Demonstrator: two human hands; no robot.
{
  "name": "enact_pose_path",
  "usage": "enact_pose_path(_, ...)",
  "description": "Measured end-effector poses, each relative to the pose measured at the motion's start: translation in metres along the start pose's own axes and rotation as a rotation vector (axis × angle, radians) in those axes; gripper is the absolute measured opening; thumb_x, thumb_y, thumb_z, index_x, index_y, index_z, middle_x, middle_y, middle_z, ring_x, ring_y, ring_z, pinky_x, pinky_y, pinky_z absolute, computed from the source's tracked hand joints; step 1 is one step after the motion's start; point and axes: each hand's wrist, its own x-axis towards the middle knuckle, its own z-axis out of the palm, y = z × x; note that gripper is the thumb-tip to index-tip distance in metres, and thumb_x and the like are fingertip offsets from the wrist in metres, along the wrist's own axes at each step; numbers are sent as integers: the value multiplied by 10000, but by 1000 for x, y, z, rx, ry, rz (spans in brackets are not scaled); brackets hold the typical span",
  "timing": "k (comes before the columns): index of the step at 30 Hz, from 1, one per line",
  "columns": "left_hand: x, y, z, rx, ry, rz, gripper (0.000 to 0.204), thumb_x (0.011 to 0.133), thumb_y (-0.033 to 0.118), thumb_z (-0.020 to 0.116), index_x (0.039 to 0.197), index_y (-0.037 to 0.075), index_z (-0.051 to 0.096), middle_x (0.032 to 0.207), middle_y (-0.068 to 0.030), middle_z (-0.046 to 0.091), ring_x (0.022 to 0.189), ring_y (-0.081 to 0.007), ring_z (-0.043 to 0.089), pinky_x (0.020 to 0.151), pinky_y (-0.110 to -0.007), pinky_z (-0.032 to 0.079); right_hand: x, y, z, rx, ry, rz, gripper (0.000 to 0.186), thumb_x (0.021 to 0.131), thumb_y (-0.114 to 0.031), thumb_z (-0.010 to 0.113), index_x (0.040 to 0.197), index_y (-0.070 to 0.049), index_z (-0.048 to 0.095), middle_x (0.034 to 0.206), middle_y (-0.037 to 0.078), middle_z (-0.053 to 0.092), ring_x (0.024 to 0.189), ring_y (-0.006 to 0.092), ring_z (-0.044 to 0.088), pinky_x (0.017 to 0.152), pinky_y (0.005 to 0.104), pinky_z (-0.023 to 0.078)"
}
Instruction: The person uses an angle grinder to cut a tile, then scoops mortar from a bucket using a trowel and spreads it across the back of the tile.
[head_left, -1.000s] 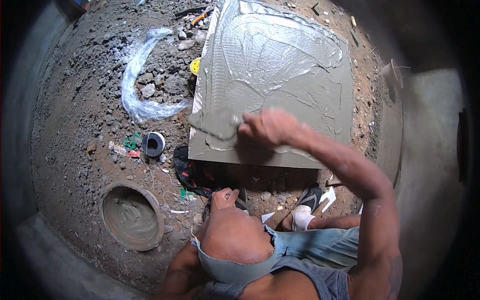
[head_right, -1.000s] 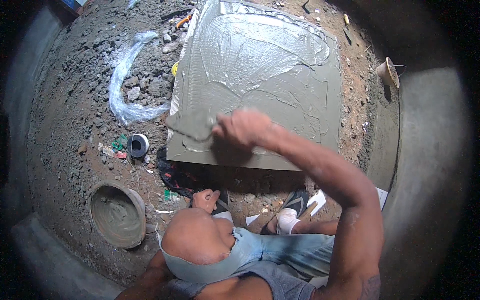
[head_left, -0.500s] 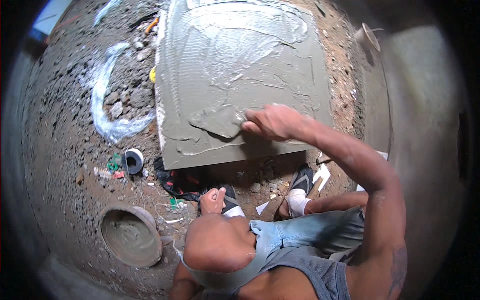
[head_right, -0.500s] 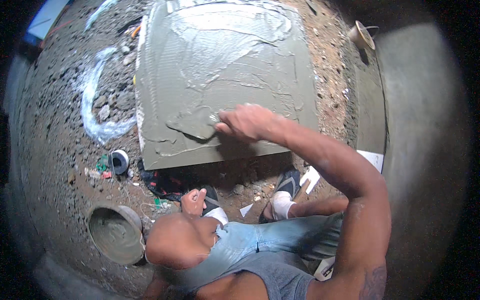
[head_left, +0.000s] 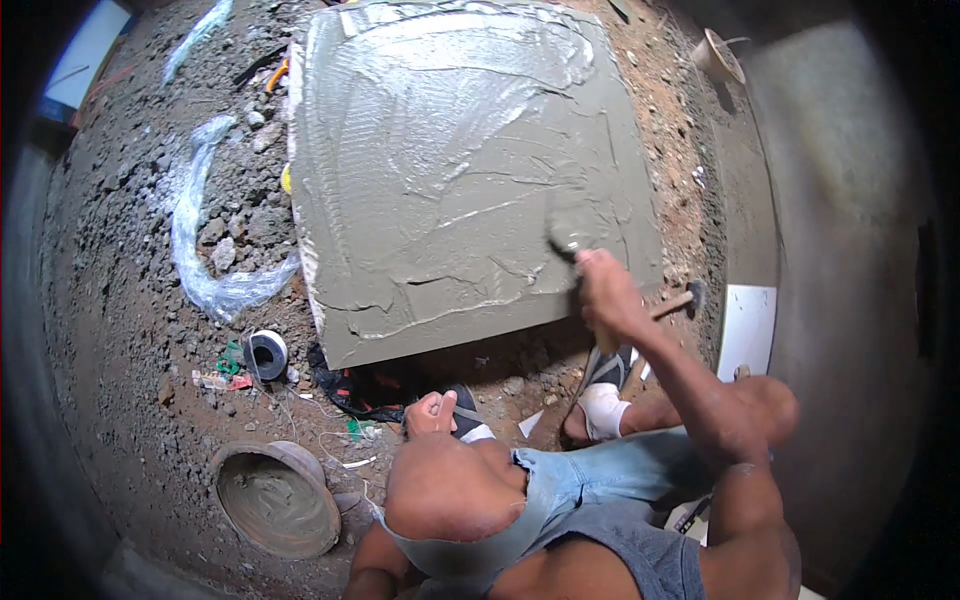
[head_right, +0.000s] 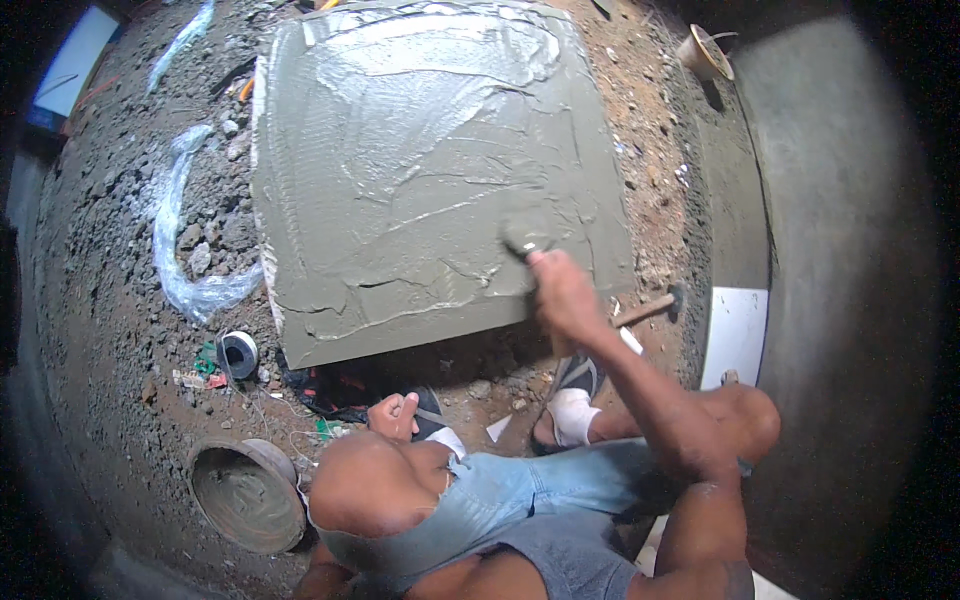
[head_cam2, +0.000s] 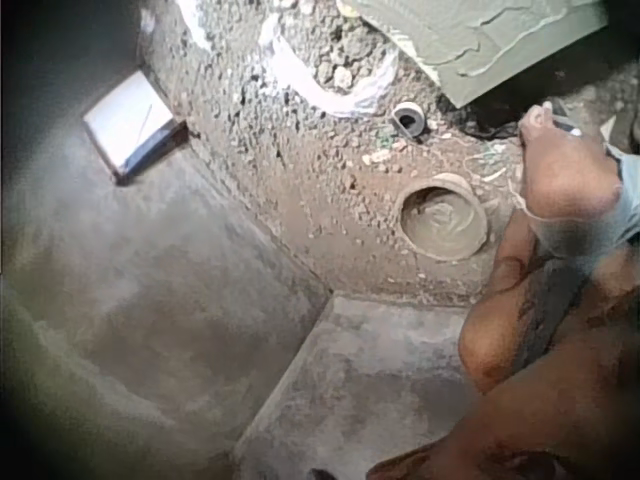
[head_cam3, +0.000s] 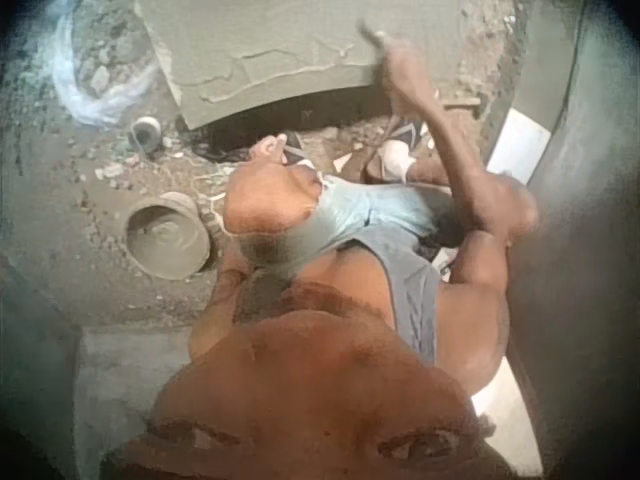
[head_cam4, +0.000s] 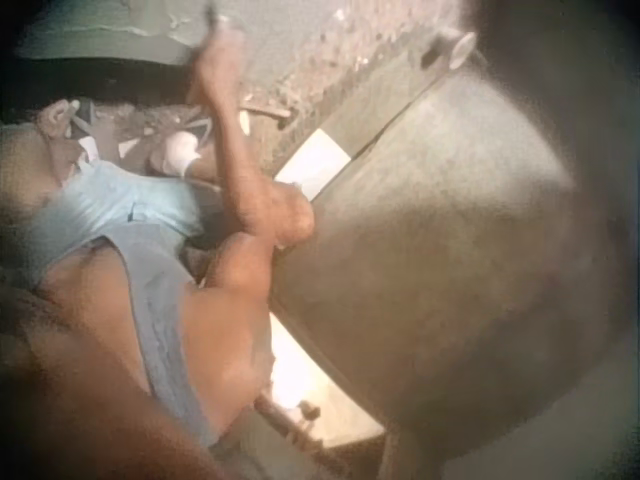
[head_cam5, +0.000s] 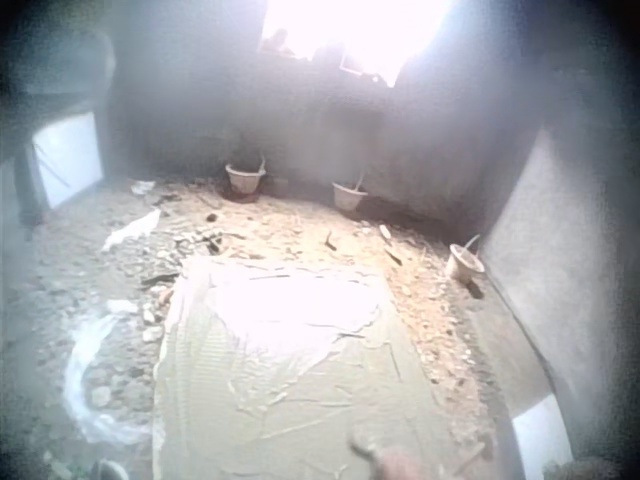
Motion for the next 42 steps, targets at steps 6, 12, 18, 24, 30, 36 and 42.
enact_pose_path(6,-6,5,-3,-28,14,11,424,907,279,675,608,7,545,500,-71,578,452,-80,489,437,-317,373,47,-103,48,-422,-322,-452,456,1021,-410,427,1049,32,534,936,322,622,894,506,597,777,546,460)
enact_pose_path(12,-8,13,-9,-53,39,-11,403,910,296,656,626,20,581,502,-69,596,455,-100,544,466,-306,419,198,-254,68,-328,-283,-517,621,1023,-503,386,726,12,567,563,89,562,487,215,594,485,383,487)
enact_pose_path(18,-10,5,-5,-92,111,-18,404,914,268,659,620,6,566,507,-77,594,454,-109,548,463,-311,415,203,-294,84,-270,-387,-498,596,1027,-480,387,681,-15,529,565,79,557,483,181,556,481,362,480)
enact_pose_path(24,-6,1,-7,-55,56,2,442,917,295,659,607,-1,553,501,-93,592,455,-117,557,455,-320,412,70,-185,63,-475,-616,-334,511,1034,-435,387,949,48,531,714,214,641,656,367,674,613,502,519)
enact_pose_path(30,-6,5,-10,-74,61,17,462,930,306,632,599,2,526,495,-103,581,438,-150,569,453,-338,425,-31,-102,31,-838,-700,-583,366,1012,-416,435,1073,-56,456,740,264,640,708,477,640,602,568,491)
enact_pose_path(36,-7,8,-10,-43,53,32,449,924,293,635,595,8,523,490,-89,577,435,-132,557,447,-323,417,118,-157,-17,-1143,-462,-734,313,1005,-366,435,1129,-98,538,857,212,672,828,399,670,706,518,523)
enact_pose_path(42,-7,13,-9,-64,52,-8,437,929,289,636,612,5,534,481,-79,558,438,-107,519,451,-322,405,236,-230,-21,-761,-45,-661,508,1033,-469,391,1039,6,571,739,164,613,691,291,621,617,460,496)
